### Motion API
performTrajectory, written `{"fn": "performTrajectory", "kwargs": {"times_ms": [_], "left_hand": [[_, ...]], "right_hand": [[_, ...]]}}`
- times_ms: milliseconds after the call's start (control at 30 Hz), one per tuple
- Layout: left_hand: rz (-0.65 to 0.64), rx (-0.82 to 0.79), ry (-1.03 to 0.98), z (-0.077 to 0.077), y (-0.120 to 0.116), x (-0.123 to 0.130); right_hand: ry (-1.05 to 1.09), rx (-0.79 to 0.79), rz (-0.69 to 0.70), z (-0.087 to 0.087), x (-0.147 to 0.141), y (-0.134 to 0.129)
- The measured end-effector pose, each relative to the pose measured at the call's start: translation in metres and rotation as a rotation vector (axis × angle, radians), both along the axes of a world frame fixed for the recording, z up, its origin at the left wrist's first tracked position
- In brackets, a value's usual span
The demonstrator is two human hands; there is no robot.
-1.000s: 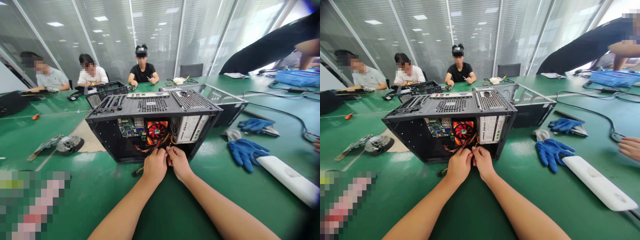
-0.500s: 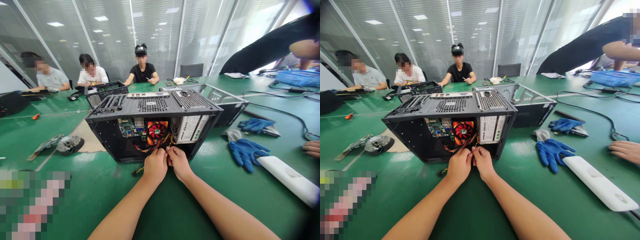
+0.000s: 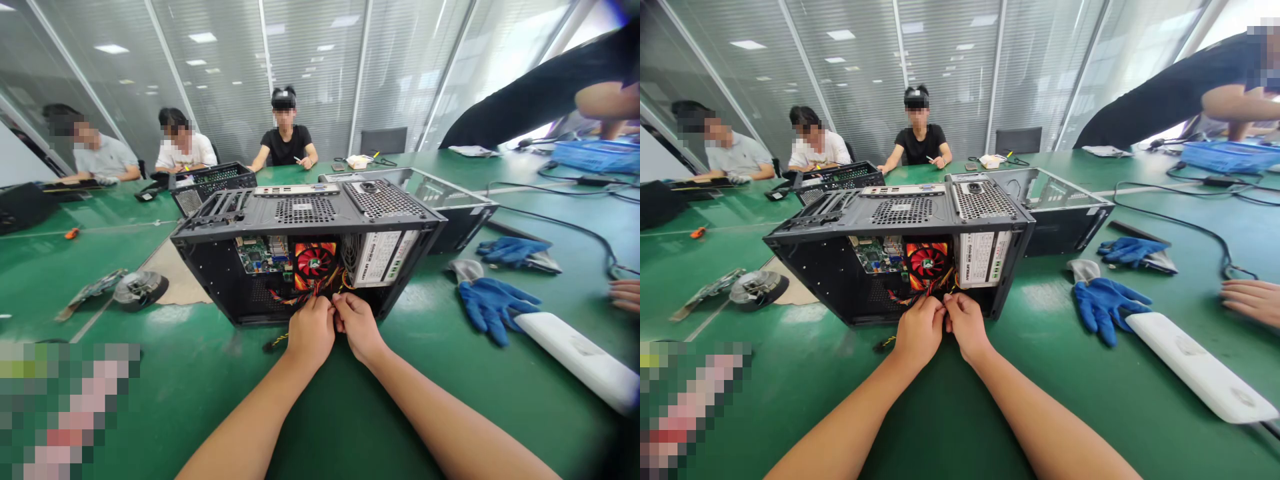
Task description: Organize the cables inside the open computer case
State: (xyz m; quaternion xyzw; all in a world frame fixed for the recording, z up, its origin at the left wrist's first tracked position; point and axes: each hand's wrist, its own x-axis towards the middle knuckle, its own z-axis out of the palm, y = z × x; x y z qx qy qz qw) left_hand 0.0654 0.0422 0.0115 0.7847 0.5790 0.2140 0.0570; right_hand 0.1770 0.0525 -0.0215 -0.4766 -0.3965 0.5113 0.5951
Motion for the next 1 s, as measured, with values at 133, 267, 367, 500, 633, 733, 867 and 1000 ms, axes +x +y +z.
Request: {"fn": "performTrajectory", "kwargs": {"times_ms": [133, 267, 367, 500, 633, 733, 867, 1000], "left_hand": [[0.011, -0.021, 0.005, 0.0007, -0.0003, 0.0005], [0.01, -0.027, 0.012, 0.0013, -0.0008, 0.0006], [-0.001, -0.015, 0.02, 0.0022, -0.0013, 0.0005], [-0.012, -0.014, 0.014, 0.0031, -0.002, 0.0007], [0.005, -0.02, 0.018, 0.0027, -0.0022, 0.0019], [0.011, -0.019, 0.02, 0.002, -0.0022, 0.0028], [0.007, -0.017, 0.023, 0.0023, -0.0026, 0.0027], [-0.017, -0.017, 0.04, 0.0033, -0.0035, 0.0011]], "right_hand": [[-0.005, -0.003, 0.003, -0.0011, -0.0002, 0.0003], [0.012, -0.005, 0.003, -0.0004, -0.0004, -0.0002], [0.018, -0.006, 0.003, 0.0004, -0.0004, -0.0005], [0.014, -0.007, 0.007, 0.0011, -0.0004, -0.0006], [0.01, -0.005, 0.005, 0.0013, -0.0007, -0.0008], [0.01, -0.005, 0.002, 0.0009, -0.0008, -0.0009], [0.022, -0.001, 0.004, 0.0008, -0.0008, -0.0006], [0.021, -0.003, 0.01, 0.0014, -0.0009, 0.0001]]}}
